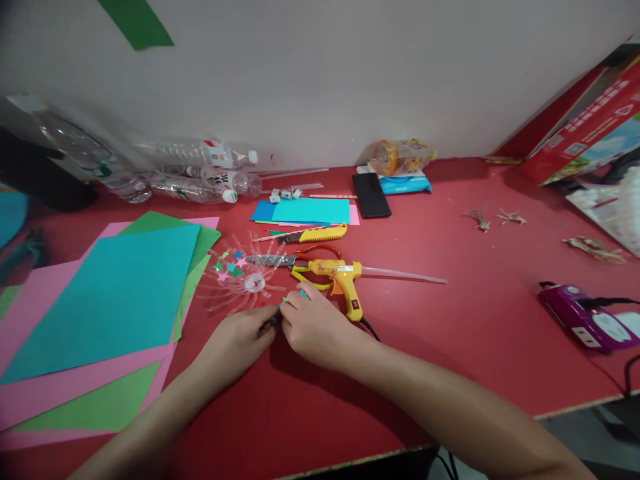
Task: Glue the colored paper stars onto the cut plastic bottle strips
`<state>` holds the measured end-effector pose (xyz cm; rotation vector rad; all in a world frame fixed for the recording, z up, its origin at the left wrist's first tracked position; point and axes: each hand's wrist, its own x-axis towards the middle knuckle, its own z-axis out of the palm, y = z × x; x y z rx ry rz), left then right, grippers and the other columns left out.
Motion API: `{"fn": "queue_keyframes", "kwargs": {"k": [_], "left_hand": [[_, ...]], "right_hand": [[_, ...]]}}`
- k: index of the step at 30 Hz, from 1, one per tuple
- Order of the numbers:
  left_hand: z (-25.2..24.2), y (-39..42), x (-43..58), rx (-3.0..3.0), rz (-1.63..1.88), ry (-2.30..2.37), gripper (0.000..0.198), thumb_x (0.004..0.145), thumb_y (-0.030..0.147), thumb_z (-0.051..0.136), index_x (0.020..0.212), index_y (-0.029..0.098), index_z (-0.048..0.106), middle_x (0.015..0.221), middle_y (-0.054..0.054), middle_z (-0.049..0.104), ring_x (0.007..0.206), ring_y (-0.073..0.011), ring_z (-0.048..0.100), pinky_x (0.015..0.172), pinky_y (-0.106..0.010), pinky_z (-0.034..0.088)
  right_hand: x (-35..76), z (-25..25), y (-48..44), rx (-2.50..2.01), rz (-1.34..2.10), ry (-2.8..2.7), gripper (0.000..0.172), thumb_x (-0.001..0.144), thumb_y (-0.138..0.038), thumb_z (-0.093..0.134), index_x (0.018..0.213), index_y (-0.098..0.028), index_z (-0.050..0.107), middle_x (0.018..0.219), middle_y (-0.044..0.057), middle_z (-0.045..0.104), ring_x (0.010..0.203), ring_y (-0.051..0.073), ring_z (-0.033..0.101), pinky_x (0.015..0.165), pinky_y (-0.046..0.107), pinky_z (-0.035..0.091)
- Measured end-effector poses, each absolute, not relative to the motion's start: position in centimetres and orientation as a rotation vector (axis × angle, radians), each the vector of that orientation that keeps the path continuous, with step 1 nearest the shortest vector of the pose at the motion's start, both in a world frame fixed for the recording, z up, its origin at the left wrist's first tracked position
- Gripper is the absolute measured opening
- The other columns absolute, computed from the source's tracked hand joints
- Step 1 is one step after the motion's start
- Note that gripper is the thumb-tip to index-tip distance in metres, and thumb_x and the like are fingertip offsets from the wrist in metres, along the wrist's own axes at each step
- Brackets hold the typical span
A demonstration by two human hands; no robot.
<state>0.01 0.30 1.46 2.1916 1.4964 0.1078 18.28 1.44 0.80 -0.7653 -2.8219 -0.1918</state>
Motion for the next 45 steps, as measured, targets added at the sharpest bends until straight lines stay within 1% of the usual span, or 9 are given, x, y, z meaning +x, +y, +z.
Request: {"fn": "queue_keyframes", "kwargs": {"k": [7,13,17,19,25,30,34,41,45], "left_hand": [[1.7,0.4,0.0,2.089,0.213,1.522,0.016,0.084,0.015,0.044,0.083,0.02,0.06,0.073,-0.004,0.066,0.068,-0.0197,0.06,0.06,-0.028,0.032],[2.0,0.1,0.4,1.908,0.378,1.427,0.019,0.088,0.027,0.046,0.079,0.02,0.061,0.061,0.002,0.058,0.057,-0.0134,0.053,0.054,-0.024,0.035],[2.8,-0.6,1.0,1.746,0.518,1.321,0.031,0.092,0.038,0.037,0.078,0.019,0.058,0.057,0.005,0.053,0.047,-0.0091,0.046,0.047,-0.021,0.037],[3.3,-0.9,1.1,1.63,0.633,1.276,0.03,0.09,0.04,0.04,0.078,0.019,0.057,0.058,0.005,0.051,0.044,-0.0077,0.043,0.044,-0.02,0.036],[3.8,-1.3,0.9,1.455,0.803,1.187,0.023,0.087,0.036,0.049,0.075,0.018,0.057,0.055,0.006,0.05,0.042,-0.0061,0.044,0.042,-0.017,0.035],[3.3,-1.2,0.7,1.499,0.777,1.224,0.024,0.089,0.033,0.046,0.071,0.019,0.055,0.055,0.006,0.052,0.041,-0.0058,0.044,0.041,-0.018,0.034],[3.3,-1.1,0.7,1.639,0.792,1.236,0.024,0.089,0.026,0.047,0.067,0.019,0.054,0.056,0.006,0.051,0.045,-0.0067,0.045,0.047,-0.019,0.036],[3.0,-1.3,0.6,1.823,0.831,1.238,0.02,0.087,0.022,0.048,0.073,0.017,0.062,0.063,0.002,0.057,0.057,-0.0108,0.049,0.057,-0.023,0.038],[2.9,-1.1,0.4,1.834,0.893,1.236,0.02,0.085,0.022,0.047,0.07,0.017,0.059,0.059,0.002,0.053,0.055,-0.0104,0.047,0.054,-0.022,0.036]], "right_hand": [[18.9,0.4,1.9,-0.804,-0.128,-2.765,0.015,0.09,-0.014,0.052,0.082,-0.015,0.065,0.083,0.006,0.061,0.081,0.022,0.047,0.091,0.044,0.036],[19.8,1.8,2.5,-0.924,-0.04,-2.553,0.017,0.089,-0.02,0.052,0.075,-0.018,0.062,0.077,0.005,0.06,0.078,0.02,0.045,0.083,0.04,0.038],[19.8,2.4,1.8,-0.877,-0.04,-2.435,0.017,0.09,-0.019,0.05,0.079,-0.018,0.063,0.082,0.004,0.064,0.081,0.019,0.047,0.091,0.04,0.039],[19.9,2.6,1.4,-0.801,-0.051,-2.367,0.012,0.09,-0.018,0.052,0.087,-0.019,0.064,0.087,0.004,0.066,0.084,0.019,0.05,0.095,0.041,0.04],[20.1,3.3,0.8,-0.658,-0.045,-2.247,0.02,0.086,-0.015,0.058,0.104,-0.02,0.062,0.091,0.003,0.068,0.087,0.019,0.054,0.096,0.042,0.042],[19.6,4.0,1.0,-0.861,0.395,-2.086,0.007,0.088,-0.019,0.056,0.088,-0.021,0.063,0.087,0.003,0.065,0.083,0.018,0.055,0.081,0.037,0.043],[19.3,4.0,1.1,-0.881,0.638,-2.024,0.013,0.087,-0.016,0.054,0.076,-0.02,0.059,0.08,0.001,0.061,0.078,0.016,0.054,0.075,0.033,0.042],[18.9,3.1,0.9,-0.89,0.642,-2.039,0.012,0.084,-0.011,0.055,0.076,-0.019,0.056,0.079,0.0,0.059,0.078,0.014,0.054,0.071,0.028,0.044],[20.6,3.6,0.8,-0.877,0.577,-2.096,0.005,0.09,-0.017,0.056,0.091,-0.019,0.061,0.092,0.004,0.063,0.088,0.016,0.058,0.08,0.033,0.049]]}}
